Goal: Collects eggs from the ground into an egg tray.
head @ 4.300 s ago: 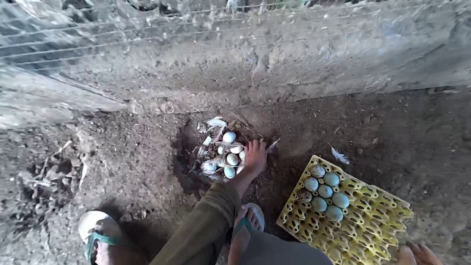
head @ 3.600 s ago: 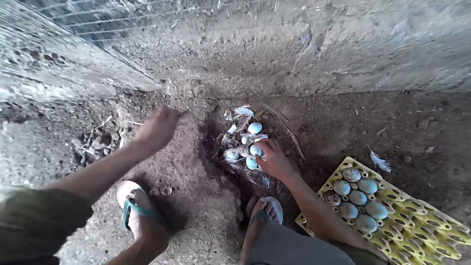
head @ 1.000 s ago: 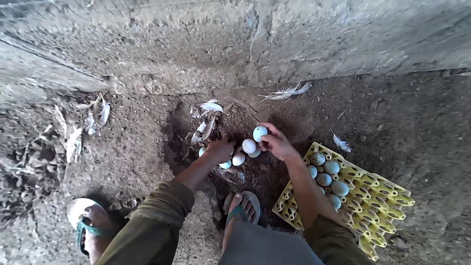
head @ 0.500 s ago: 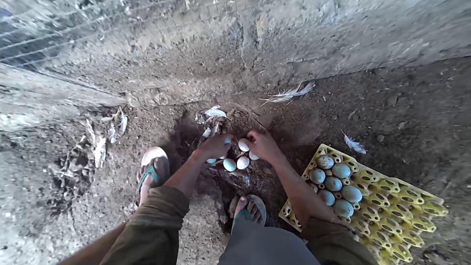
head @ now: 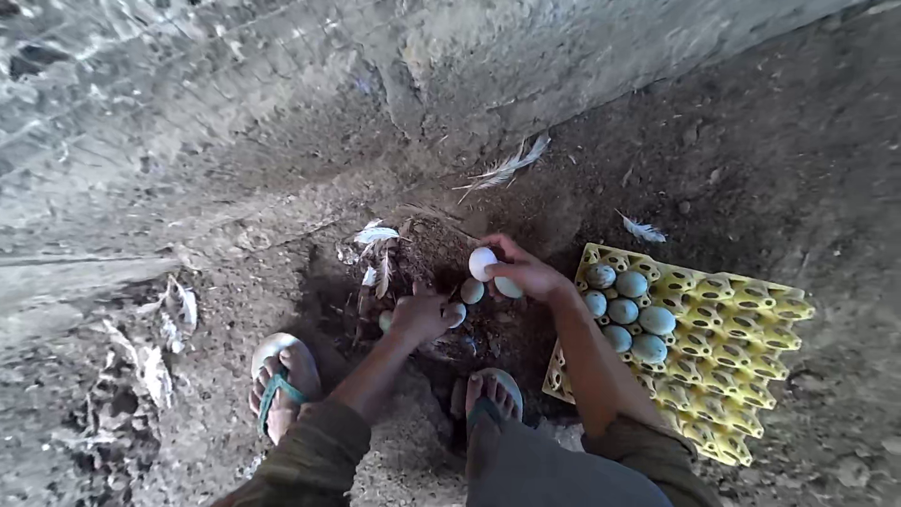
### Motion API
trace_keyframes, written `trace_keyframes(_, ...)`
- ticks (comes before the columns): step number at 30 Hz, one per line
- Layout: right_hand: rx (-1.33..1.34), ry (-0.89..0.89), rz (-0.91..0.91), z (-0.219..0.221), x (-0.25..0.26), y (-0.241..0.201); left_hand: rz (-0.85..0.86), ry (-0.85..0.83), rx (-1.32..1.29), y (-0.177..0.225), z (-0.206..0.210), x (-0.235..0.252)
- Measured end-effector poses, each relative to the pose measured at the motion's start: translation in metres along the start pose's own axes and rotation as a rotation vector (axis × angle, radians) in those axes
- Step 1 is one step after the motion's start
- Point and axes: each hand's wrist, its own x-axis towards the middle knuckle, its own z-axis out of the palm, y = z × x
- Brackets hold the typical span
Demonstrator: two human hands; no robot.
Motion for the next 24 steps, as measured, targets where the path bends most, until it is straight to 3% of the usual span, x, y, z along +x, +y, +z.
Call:
trace_keyframes(4,-0.016,0.016,0.082,0.004,-0.008,0.014,-0.107,0.012,0.071,0.027,0.010,-0.010)
trace_keyframes(6,0.117,-0.031,0.073,0.006,-0.008,0.025,-0.140,0.044,0.104,0.030,0.012,-0.010)
trace_keyframes(10,0.530,-0.211,-0.073,0.011,-0.009,0.050,-0.207,0.077,0.141,0.032,0.018,-0.002)
trace_keyframes(15,0.636,-0.326,-0.157,0.013,-0.013,0.061,-0.194,0.080,0.190,0.035,0.021,0.002)
trace_keyframes(17,0.436,-0.184,-0.134,0.014,-0.017,0.052,-0.199,0.080,0.183,0.035,0.019,0.002)
trace_keyframes(20,-0.275,0.134,-0.119,0.021,-0.015,0.034,-0.198,0.072,0.125,0.029,0.010,-0.003)
trace_keyframes(22,-0.735,0.196,-0.034,0.034,-0.007,0.028,-0.183,0.085,0.072,0.019,0.003,-0.009)
trace_keyframes(24,-0.924,0.180,0.069,0.048,-0.003,0.025,-0.129,0.121,-0.003,0.007,-0.006,-0.011)
